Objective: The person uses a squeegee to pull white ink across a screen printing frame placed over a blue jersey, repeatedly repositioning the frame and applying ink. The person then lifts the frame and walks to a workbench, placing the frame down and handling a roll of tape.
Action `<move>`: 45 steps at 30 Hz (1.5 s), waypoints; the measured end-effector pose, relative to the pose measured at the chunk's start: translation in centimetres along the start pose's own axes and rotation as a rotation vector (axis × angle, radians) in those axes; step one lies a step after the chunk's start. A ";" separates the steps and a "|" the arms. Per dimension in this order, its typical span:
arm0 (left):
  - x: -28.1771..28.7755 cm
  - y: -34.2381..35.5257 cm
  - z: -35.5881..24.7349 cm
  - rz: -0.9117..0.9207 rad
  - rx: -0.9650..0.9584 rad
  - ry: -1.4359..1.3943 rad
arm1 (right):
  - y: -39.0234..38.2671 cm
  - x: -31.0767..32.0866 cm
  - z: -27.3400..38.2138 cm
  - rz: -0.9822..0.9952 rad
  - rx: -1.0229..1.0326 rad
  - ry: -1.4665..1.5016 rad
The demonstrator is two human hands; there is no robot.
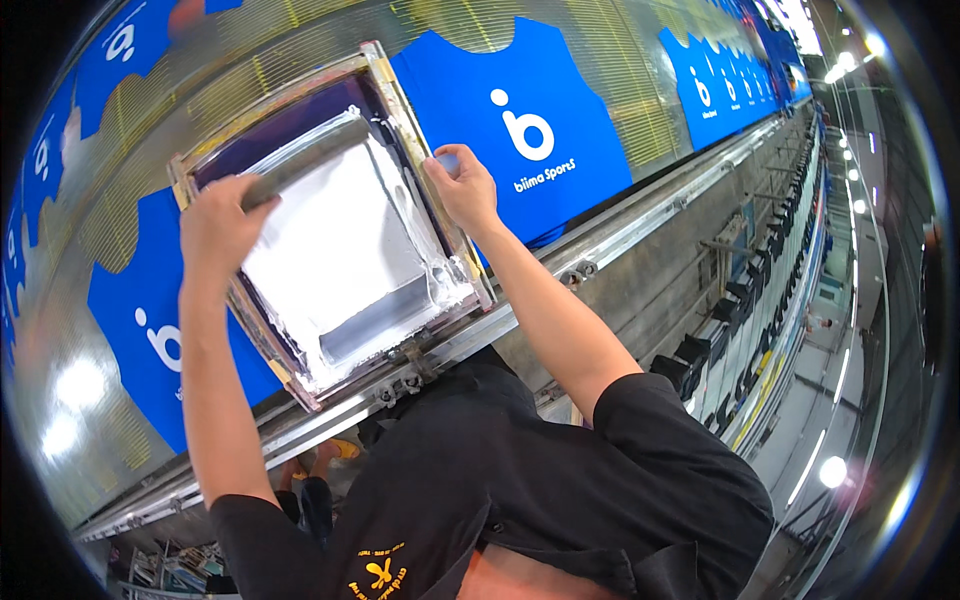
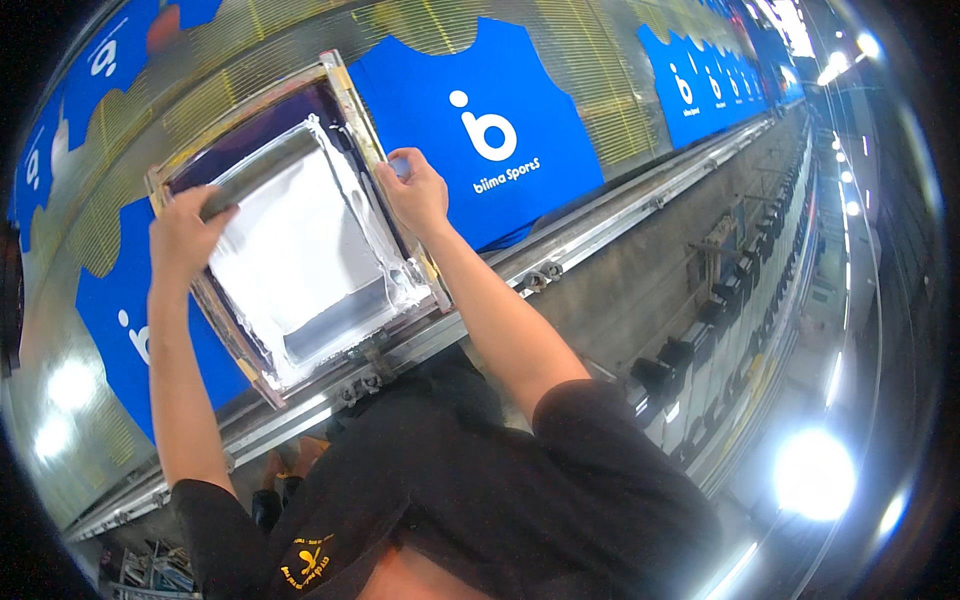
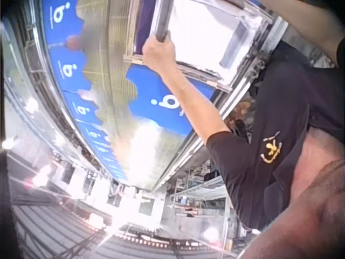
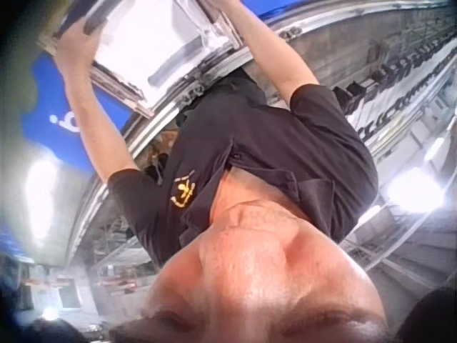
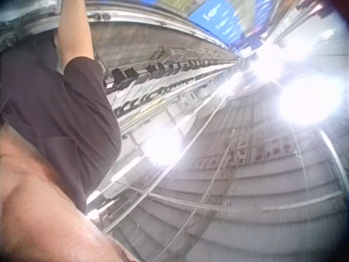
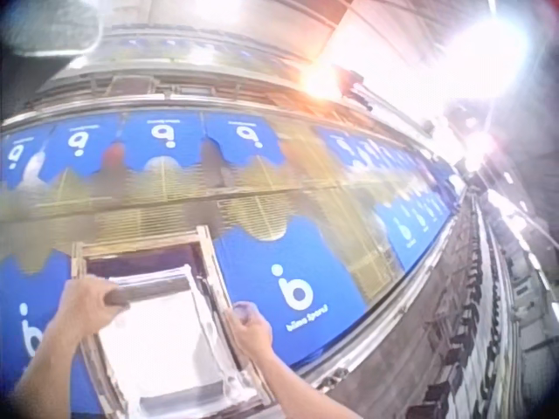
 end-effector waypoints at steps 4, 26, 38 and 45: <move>-0.5 4.6 2.6 0.053 0.039 0.019 | 0.0 0.2 0.0 -0.020 0.011 -0.026; -8.3 -12.0 -3.6 -0.037 0.076 0.115 | -9.8 -3.2 5.8 0.239 1.035 -0.520; -10.4 -25.3 -11.4 0.007 0.076 -0.015 | -20.6 3.2 -0.1 0.581 0.999 -0.569; -5.5 -9.8 -4.1 0.438 0.167 0.004 | -8.1 -0.4 8.6 0.550 0.935 -0.651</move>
Point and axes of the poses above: each hand's wrist, its own y-axis towards the middle knuckle, its own x-axis out of the back of the hand, z = x × y, the point moved 4 cm from there along y, towards the middle knuckle, and after that the axes turned 1 degree about z, right-handed, at the moved point
